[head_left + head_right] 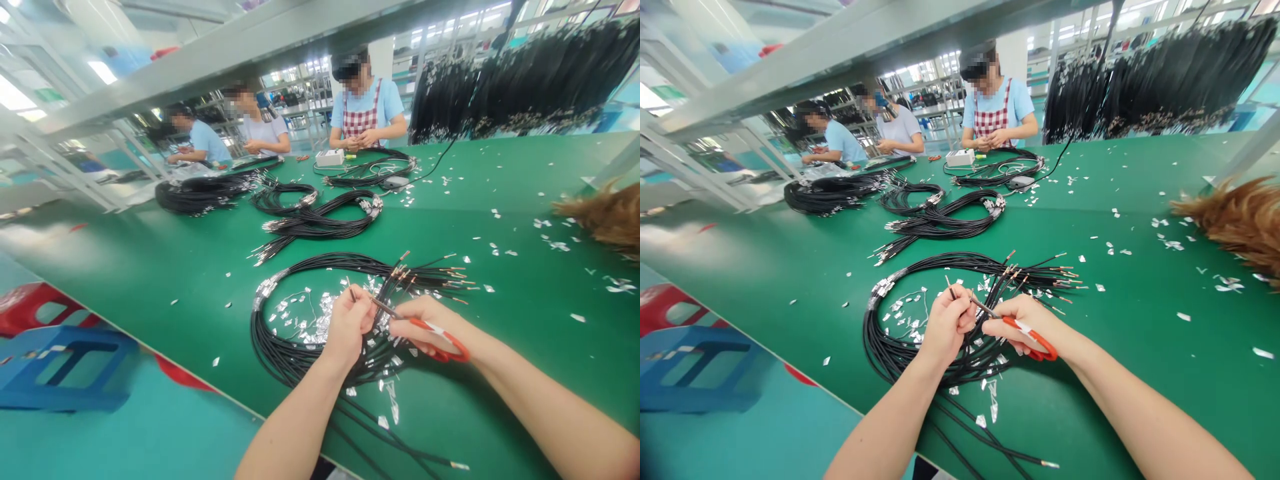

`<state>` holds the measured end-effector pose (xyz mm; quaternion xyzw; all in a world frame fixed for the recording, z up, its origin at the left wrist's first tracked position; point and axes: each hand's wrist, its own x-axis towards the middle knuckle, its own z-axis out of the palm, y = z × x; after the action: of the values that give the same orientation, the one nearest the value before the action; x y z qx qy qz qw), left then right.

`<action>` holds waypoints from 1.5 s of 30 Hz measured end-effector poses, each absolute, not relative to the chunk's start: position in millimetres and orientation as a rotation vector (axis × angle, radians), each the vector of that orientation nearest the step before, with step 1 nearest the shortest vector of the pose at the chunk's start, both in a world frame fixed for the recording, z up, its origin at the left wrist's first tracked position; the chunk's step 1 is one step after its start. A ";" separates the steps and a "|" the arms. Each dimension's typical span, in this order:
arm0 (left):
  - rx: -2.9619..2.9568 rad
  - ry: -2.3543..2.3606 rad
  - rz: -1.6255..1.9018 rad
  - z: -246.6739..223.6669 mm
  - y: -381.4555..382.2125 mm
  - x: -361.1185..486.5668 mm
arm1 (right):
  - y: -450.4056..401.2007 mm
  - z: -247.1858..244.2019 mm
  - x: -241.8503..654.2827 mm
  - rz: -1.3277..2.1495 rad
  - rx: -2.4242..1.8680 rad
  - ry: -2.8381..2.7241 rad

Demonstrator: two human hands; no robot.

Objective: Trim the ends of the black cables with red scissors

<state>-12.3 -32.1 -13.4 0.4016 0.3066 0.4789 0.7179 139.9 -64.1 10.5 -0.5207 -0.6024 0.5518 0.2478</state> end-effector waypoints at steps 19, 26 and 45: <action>1.439 0.957 1.301 -17.6 -31.6 -16.7 | -58.4 34.8 127.9 0.673 -1.162 -1.428; 1.448 0.960 1.225 -14.1 -35.4 -16.7 | -41.1 28.6 104.0 0.814 -1.152 -1.249; 0.984 0.559 0.841 -12.7 -28.7 -18.9 | -36.8 28.7 120.6 1.064 -1.054 -1.353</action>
<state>-18.9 -28.7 -12.7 0.4524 0.2567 0.3867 0.7615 120.6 -36.8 28.7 -0.4421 -0.5674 0.4461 0.5326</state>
